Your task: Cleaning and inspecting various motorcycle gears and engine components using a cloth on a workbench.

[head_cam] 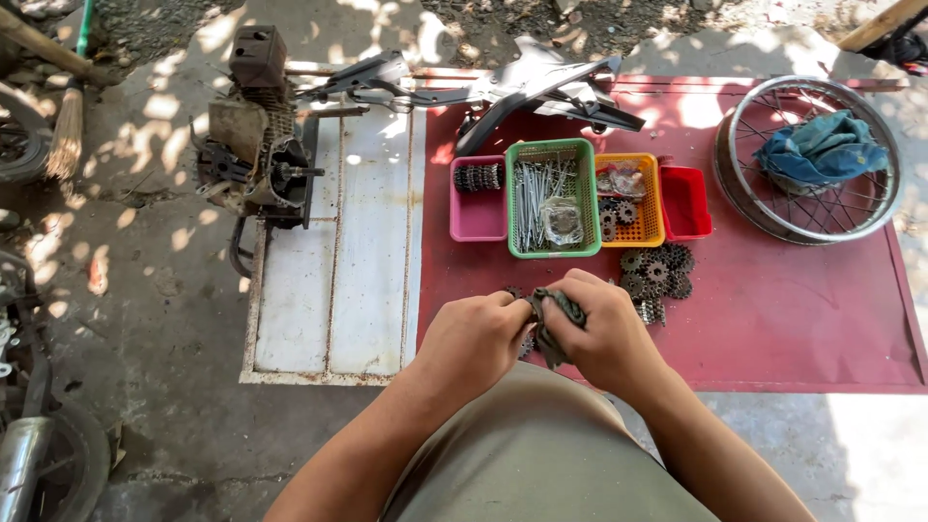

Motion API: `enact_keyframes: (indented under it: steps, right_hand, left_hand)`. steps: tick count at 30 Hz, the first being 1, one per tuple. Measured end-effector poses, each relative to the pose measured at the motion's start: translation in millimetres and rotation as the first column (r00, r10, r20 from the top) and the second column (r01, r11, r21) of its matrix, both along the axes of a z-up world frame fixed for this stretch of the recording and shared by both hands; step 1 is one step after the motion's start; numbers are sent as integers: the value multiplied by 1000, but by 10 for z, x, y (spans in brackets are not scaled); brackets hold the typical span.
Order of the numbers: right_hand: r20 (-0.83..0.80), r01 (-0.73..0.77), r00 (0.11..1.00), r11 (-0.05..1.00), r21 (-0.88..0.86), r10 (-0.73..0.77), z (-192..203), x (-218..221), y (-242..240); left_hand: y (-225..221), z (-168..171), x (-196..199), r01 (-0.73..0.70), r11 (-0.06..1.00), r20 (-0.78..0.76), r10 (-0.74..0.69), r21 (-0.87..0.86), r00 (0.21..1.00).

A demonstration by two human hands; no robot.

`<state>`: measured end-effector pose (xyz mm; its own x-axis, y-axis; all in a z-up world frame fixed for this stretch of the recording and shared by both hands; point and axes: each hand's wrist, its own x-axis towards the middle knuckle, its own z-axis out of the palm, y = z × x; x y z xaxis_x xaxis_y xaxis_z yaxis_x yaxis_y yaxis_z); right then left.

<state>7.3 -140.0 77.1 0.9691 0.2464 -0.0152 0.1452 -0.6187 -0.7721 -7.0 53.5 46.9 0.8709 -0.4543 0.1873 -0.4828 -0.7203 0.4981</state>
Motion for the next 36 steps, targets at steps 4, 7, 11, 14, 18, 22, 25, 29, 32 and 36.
enact_keyframes:
  steps: [4, 7, 11, 14, 18, 22, 25, 29, 32, 36]
  right_hand:
    - [-131, 177, 978, 979, 99, -164, 101, -57, -20]
    - [40, 120, 991, 985, 124, -125, 121, -110, -71]
    - [107, -20, 994, 1000, -13, 21, 151, -165, 14]
    - [7, 24, 1000, 999, -23, -24, 17, -86, -6]
    - [-260, 290, 934, 945, 153, -245, 21, 0, 50]
    - [-38, 159, 987, 978, 133, -155, 87, -153, -90]
    - [161, 6, 987, 998, 60, -16, 95, -200, -59]
    - [43, 55, 998, 998, 13, -56, 4, -162, -69]
    - [-142, 159, 978, 987, 33, -153, -85, -93, -76]
    - [-300, 361, 905, 917, 172, -300, -219, 37, -119]
  left_hand:
    - [-21, -32, 36, -55, 994, -66, 49, -91, 997]
    - [-30, -66, 4, -86, 992, -95, 77, -96, 992]
    - [-44, -88, 10, -48, 999, -60, 47, -16, 997]
    - [-70, -83, -14, -36, 998, -26, 37, 52, 999]
    - [-123, -109, -17, -57, 998, -139, 52, -29, 989]
    - [-141, -102, -54, -72, 997, -139, 71, 1, 988]
    - [-135, -79, -31, -40, 998, -83, 43, 46, 996]
    - [-149, 1, -9, -49, 999, -22, 49, 20, 999]
    - [-175, 11, -40, -51, 999, 8, 51, -19, 999]
    - [-195, -56, -42, -50, 996, -16, 49, -72, 999]
